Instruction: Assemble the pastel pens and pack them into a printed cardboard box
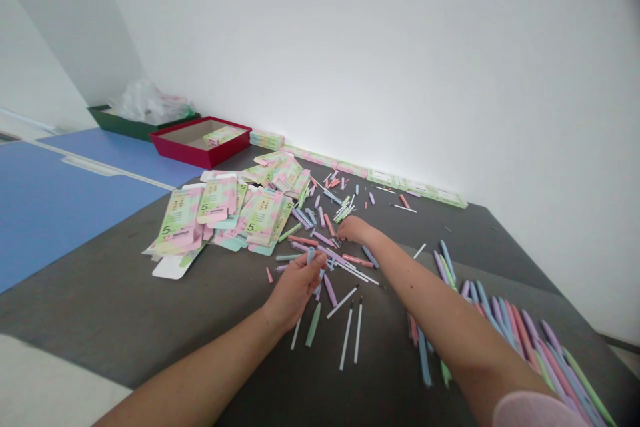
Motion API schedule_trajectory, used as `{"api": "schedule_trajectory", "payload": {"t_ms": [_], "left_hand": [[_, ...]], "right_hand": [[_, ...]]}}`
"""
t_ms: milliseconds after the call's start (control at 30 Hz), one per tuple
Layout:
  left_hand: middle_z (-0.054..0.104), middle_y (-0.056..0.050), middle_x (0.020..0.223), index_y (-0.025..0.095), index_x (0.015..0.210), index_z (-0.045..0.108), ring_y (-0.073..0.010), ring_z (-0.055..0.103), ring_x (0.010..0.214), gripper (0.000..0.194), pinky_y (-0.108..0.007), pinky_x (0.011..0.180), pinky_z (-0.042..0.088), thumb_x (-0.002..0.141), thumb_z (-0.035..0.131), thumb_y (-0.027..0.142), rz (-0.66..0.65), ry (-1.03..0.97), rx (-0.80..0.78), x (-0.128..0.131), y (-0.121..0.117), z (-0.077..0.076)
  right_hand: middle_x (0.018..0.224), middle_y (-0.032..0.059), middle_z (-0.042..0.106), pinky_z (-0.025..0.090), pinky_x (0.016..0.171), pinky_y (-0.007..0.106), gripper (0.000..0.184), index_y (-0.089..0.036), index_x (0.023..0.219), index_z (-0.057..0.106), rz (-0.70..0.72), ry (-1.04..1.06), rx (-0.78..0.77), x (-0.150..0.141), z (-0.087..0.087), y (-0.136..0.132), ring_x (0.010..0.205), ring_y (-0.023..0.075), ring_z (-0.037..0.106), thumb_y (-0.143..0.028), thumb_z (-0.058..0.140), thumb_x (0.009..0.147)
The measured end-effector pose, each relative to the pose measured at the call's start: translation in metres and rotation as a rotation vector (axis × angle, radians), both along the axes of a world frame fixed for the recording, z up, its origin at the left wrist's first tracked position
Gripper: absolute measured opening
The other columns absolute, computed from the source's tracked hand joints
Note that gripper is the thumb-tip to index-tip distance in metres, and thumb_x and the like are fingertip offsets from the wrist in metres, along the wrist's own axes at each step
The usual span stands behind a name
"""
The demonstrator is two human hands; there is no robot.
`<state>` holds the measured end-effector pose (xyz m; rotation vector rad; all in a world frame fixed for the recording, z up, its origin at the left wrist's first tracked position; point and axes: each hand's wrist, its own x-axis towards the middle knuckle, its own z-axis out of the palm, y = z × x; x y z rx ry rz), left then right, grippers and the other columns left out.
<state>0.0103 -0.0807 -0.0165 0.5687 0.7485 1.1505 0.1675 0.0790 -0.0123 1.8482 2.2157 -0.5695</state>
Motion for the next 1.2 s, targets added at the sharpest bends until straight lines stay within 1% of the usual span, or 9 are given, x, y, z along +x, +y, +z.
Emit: {"api": "schedule_trajectory", "payload": {"t_ms": [167, 333, 567, 700, 800, 900, 1033, 1133, 1200], "left_hand": [[0.052, 0.004, 0.071, 0.017, 0.077, 0.062, -0.0052, 0.041, 0.058, 0.02, -0.016, 0.055, 0.033, 0.069, 0.072, 0.032, 0.015, 0.018, -0.016, 0.001, 0.0, 0.0], [0.047, 0.004, 0.069, 0.016, 0.076, 0.06, -0.0047, 0.035, 0.054, 0.018, -0.015, 0.051, 0.03, 0.073, 0.069, 0.032, 0.012, 0.006, 0.013, -0.001, 0.002, 0.0], [0.048, 0.004, 0.07, 0.016, 0.079, 0.06, -0.0039, 0.036, 0.055, 0.02, -0.014, 0.051, 0.031, 0.073, 0.069, 0.032, 0.016, 0.007, -0.008, -0.001, 0.003, -0.002], [0.047, 0.005, 0.065, 0.015, 0.076, 0.059, -0.0031, 0.035, 0.051, 0.024, -0.015, 0.049, 0.03, 0.069, 0.072, 0.034, 0.035, -0.001, -0.01, -0.002, 0.005, 0.001], [0.046, 0.006, 0.062, 0.014, 0.077, 0.059, -0.0019, 0.03, 0.047, 0.026, -0.014, 0.044, 0.026, 0.067, 0.074, 0.032, 0.064, -0.029, 0.001, -0.003, 0.008, 0.004], [0.046, 0.006, 0.062, 0.013, 0.078, 0.059, -0.001, 0.031, 0.047, 0.027, -0.014, 0.044, 0.025, 0.065, 0.075, 0.031, 0.078, -0.047, -0.026, -0.004, 0.009, 0.005], [0.048, 0.006, 0.064, 0.014, 0.075, 0.058, -0.0018, 0.037, 0.049, 0.028, -0.014, 0.048, 0.031, 0.063, 0.076, 0.031, 0.061, -0.02, -0.064, -0.002, 0.007, 0.005], [0.047, 0.006, 0.063, 0.014, 0.073, 0.057, -0.0018, 0.036, 0.048, 0.028, -0.015, 0.048, 0.031, 0.064, 0.076, 0.033, 0.043, -0.02, -0.066, -0.002, 0.004, 0.005], [0.048, 0.006, 0.064, 0.015, 0.074, 0.058, -0.0019, 0.037, 0.05, 0.027, -0.015, 0.05, 0.032, 0.064, 0.076, 0.033, 0.044, -0.018, -0.087, -0.002, 0.004, 0.005]], "right_hand": [[0.112, 0.0068, 0.058, 0.05, 0.079, 0.037, 0.027, -0.016, 0.11, 0.057, -0.023, 0.025, 0.06, 0.019, 0.004, 0.003, 0.094, 0.0196, 0.059, -0.032, 0.053, 0.088], [0.11, 0.0067, 0.059, 0.05, 0.079, 0.037, 0.025, -0.016, 0.108, 0.058, -0.044, 0.009, 0.093, 0.035, 0.009, 0.004, 0.092, 0.0186, 0.059, -0.032, 0.052, 0.089], [0.099, 0.0044, 0.064, 0.05, 0.078, 0.036, 0.023, -0.015, 0.097, 0.062, 0.035, 0.028, 0.069, 0.019, 0.0, -0.019, 0.088, 0.0175, 0.061, -0.034, 0.055, 0.087], [0.096, 0.0049, 0.065, 0.048, 0.079, 0.036, 0.021, -0.015, 0.092, 0.064, 0.006, 0.036, 0.122, 0.012, -0.001, -0.026, 0.088, 0.0173, 0.061, -0.034, 0.056, 0.086], [0.095, 0.0066, 0.068, 0.047, 0.076, 0.031, 0.014, -0.017, 0.086, 0.068, -0.029, 0.054, 0.182, 0.016, 0.003, -0.024, 0.088, 0.0184, 0.062, -0.026, 0.058, 0.082], [0.094, 0.0071, 0.068, 0.045, 0.075, 0.028, 0.013, -0.019, 0.084, 0.07, -0.069, 0.063, 0.234, 0.031, 0.009, -0.016, 0.09, 0.0188, 0.062, -0.022, 0.057, 0.082], [0.099, 0.0061, 0.064, 0.049, 0.076, 0.034, 0.021, -0.015, 0.096, 0.063, -0.159, 0.05, 0.288, 0.064, 0.013, 0.002, 0.087, 0.0168, 0.061, -0.031, 0.053, 0.088], [0.102, 0.0058, 0.061, 0.051, 0.076, 0.036, 0.023, -0.015, 0.102, 0.059, -0.203, 0.048, 0.319, 0.085, 0.009, 0.015, 0.087, 0.0165, 0.06, -0.033, 0.051, 0.089], [0.105, 0.0062, 0.06, 0.051, 0.076, 0.036, 0.024, -0.015, 0.106, 0.058, -0.206, 0.059, 0.342, 0.091, 0.003, 0.023, 0.088, 0.017, 0.06, -0.032, 0.052, 0.089]]}}
